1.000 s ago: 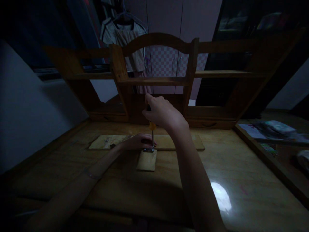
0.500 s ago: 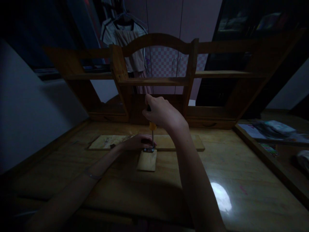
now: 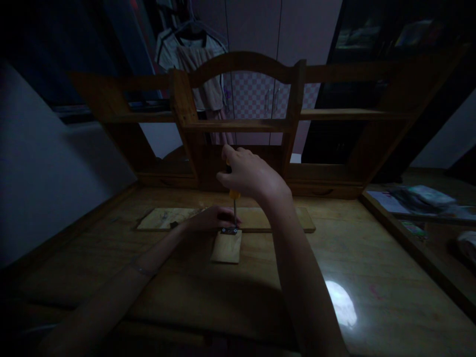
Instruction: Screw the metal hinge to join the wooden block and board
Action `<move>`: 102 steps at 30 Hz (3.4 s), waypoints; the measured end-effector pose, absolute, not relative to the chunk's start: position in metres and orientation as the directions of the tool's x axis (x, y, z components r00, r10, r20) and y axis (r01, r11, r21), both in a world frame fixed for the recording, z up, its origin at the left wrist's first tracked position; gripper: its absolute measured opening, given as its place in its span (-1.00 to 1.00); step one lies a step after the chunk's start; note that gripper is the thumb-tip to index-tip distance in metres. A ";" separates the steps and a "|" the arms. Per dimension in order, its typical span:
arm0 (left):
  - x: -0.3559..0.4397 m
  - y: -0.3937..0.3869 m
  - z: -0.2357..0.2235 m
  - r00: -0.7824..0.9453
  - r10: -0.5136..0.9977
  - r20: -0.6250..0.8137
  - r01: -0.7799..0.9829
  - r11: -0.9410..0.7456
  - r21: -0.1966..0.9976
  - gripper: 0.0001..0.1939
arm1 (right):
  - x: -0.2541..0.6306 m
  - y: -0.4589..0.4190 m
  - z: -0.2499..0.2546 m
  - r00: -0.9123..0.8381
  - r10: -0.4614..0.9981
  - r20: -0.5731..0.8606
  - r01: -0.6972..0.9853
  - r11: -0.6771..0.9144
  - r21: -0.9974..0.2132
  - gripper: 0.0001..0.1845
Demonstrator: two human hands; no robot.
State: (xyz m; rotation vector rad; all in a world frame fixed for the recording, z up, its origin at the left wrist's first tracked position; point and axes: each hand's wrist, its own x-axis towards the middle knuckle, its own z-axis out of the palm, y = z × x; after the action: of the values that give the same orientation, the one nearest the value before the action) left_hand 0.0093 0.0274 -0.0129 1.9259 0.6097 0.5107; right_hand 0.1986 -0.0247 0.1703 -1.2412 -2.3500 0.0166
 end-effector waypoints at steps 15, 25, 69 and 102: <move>0.009 0.027 -0.011 0.788 0.604 0.120 0.204 -0.440 0.875 -0.76 | 0.201 -0.022 0.168 -0.474 0.732 0.490 0.768 0.616 -0.177 -0.77; 0.009 0.027 -0.009 0.785 0.608 0.118 0.215 -0.447 0.868 -0.75 | 0.200 -0.023 0.169 -0.458 0.763 0.457 0.777 0.593 -0.211 -0.70; 0.008 0.029 -0.012 0.794 0.600 0.095 0.209 -0.417 0.884 -0.74 | 0.203 -0.019 0.171 -0.486 0.746 0.455 0.781 0.604 -0.156 -0.76; 0.009 0.029 -0.013 0.791 0.603 0.102 0.203 -0.416 0.887 -0.74 | 0.203 -0.019 0.169 -0.460 0.762 0.455 0.782 0.590 -0.198 -0.80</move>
State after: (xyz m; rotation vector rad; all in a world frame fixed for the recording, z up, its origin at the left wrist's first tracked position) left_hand 0.0087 0.0291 -0.0125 1.9880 0.6029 0.5078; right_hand 0.2033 -0.0194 0.1685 -1.2272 -2.3187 -0.0527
